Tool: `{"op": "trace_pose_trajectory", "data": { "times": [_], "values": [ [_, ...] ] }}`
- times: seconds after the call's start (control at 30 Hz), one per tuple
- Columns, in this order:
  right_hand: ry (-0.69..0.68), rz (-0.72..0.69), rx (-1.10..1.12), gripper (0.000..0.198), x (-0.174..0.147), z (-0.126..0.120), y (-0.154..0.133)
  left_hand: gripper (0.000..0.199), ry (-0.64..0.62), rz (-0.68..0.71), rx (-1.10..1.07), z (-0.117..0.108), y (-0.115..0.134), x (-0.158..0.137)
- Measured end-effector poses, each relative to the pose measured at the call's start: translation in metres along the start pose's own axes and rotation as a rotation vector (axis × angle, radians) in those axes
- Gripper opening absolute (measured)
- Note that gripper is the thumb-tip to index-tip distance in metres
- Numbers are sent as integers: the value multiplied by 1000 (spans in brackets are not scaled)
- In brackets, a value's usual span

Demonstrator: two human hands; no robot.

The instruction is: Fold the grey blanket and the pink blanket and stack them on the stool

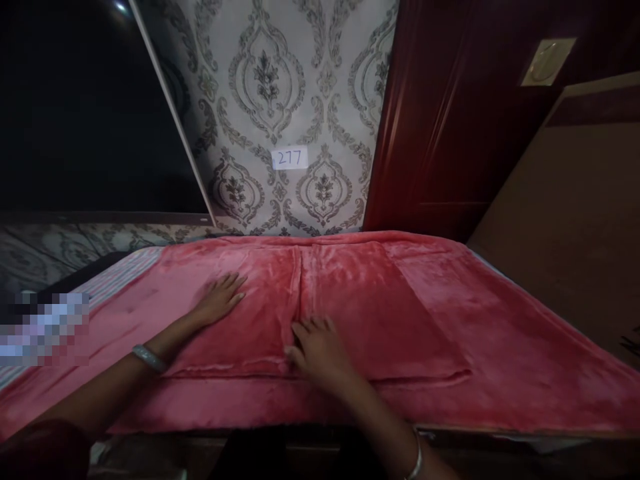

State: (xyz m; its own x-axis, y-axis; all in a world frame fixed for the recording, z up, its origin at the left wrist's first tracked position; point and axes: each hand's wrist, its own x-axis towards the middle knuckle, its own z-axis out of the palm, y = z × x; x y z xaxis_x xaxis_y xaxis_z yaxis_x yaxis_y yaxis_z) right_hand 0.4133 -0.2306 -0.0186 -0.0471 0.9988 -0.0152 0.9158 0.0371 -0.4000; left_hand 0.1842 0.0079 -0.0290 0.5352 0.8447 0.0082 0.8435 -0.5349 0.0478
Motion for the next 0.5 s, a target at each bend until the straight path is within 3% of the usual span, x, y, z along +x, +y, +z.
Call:
{"op": "trace_pose_trajectory", "data": {
  "times": [0.13,0.3,0.4,0.5],
  "values": [
    [82,-43,13,66,35,-6,-23,65,50,-75,-11,-8,-9,-15],
    [-10,-115,-13,74,46,36,-34,68,90,-242,-195,-20,-25,-49],
    [24,-95,-2,72,41,56,-30,65,174,-210,-371,-21,-36,-86],
    [34,-80,5,70,39,60,-27,62,236,-170,-472,-19,-48,-117]
  ]
}}
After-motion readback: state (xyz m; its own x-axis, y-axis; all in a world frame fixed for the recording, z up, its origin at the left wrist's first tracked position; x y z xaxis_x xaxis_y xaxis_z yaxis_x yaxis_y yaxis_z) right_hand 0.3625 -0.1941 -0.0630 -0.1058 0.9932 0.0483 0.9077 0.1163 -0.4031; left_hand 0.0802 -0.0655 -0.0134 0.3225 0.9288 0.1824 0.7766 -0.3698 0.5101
